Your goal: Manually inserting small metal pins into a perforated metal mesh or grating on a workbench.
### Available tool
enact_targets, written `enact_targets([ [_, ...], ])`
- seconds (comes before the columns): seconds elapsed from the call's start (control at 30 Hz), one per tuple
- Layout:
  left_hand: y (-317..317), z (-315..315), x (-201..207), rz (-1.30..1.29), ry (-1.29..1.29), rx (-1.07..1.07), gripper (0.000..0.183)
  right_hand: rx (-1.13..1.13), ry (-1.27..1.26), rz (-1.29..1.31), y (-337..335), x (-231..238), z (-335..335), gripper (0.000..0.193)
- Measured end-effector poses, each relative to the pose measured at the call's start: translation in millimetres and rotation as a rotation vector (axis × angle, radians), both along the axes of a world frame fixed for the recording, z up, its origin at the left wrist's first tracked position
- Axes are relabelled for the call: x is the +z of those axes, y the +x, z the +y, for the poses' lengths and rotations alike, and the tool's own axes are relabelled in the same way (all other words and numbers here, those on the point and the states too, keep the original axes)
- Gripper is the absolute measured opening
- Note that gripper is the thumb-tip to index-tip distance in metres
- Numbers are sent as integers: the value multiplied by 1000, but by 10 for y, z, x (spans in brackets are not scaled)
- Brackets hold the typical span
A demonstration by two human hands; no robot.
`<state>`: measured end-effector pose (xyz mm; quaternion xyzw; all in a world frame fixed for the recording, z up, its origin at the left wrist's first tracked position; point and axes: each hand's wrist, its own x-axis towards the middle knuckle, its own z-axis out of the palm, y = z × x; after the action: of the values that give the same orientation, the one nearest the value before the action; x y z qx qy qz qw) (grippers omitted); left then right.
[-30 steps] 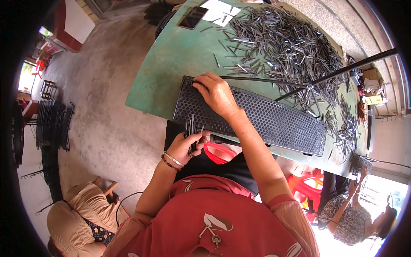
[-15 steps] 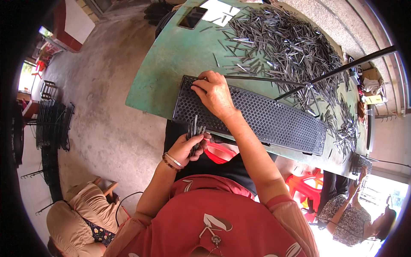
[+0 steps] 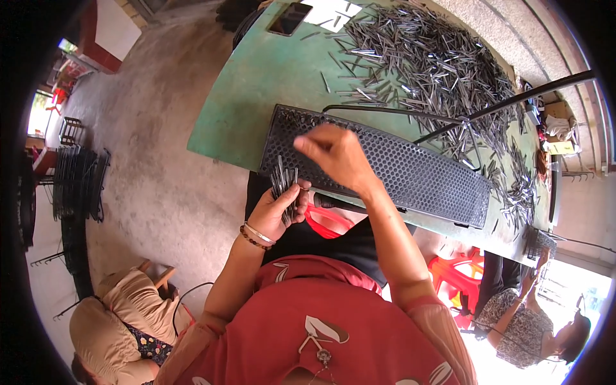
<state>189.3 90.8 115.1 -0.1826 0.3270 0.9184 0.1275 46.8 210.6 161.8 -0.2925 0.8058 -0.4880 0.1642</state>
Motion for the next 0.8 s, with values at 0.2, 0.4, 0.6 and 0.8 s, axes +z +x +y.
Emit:
enact_targets([
  [0.2,-70,66,11,77,-56,-18,21,78,-125,-401,239,-61,150,21],
  [0.4,-94,79,84,1,-170,-27,26,-17,-111,-463,216,-137,247,21],
  [0.6,-91,24,-12,40,-248,-32,31,-236,-196,-465,123,-31,195,23],
  [0.8,-107,58,35,6,-242,-59,31,-316,-208,71,-149,-113,-11,22],
])
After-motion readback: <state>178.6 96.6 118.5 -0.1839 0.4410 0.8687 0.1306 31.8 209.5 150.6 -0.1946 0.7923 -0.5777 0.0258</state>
